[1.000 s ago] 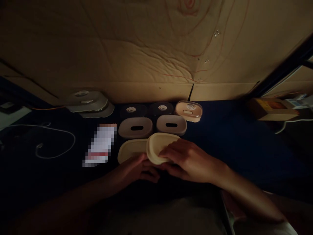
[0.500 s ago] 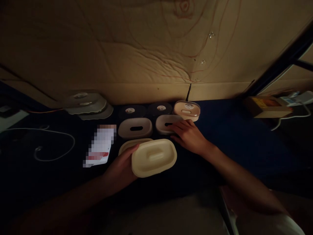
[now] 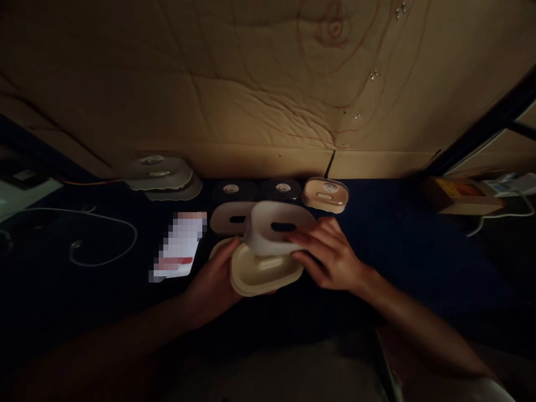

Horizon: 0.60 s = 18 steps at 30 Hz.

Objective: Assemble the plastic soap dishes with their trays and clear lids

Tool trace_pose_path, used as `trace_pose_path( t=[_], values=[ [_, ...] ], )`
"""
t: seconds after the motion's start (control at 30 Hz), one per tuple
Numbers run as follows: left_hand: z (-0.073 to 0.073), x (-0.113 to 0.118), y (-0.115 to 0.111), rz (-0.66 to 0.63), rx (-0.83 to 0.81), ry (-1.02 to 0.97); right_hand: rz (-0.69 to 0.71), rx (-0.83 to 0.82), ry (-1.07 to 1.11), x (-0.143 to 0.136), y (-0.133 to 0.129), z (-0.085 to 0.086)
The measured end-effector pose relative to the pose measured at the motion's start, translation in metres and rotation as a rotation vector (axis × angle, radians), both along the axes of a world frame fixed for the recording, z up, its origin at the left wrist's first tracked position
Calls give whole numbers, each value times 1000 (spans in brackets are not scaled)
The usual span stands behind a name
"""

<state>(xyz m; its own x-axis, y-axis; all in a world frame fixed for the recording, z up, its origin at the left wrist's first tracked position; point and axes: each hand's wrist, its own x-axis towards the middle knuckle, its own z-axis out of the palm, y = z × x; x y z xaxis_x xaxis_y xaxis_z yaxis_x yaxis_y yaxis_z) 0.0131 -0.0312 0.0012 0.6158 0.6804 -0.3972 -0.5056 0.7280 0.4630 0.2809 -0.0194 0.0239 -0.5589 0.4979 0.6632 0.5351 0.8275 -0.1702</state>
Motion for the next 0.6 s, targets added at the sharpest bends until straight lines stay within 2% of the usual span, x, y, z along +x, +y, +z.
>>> trace_pose_path(
  t=[0.17, 0.43, 0.6],
  values=[
    [-6, -3, 0, 56, 18, -36, 156, 67, -70, -16, -23, 1],
    [11, -2, -1, 38, -25, 62, 186, 63, -54, -22, -20, -4],
    [7, -1, -1, 75, 50, 52, 187, 18, -89, -23, -21, -6]
  ],
)
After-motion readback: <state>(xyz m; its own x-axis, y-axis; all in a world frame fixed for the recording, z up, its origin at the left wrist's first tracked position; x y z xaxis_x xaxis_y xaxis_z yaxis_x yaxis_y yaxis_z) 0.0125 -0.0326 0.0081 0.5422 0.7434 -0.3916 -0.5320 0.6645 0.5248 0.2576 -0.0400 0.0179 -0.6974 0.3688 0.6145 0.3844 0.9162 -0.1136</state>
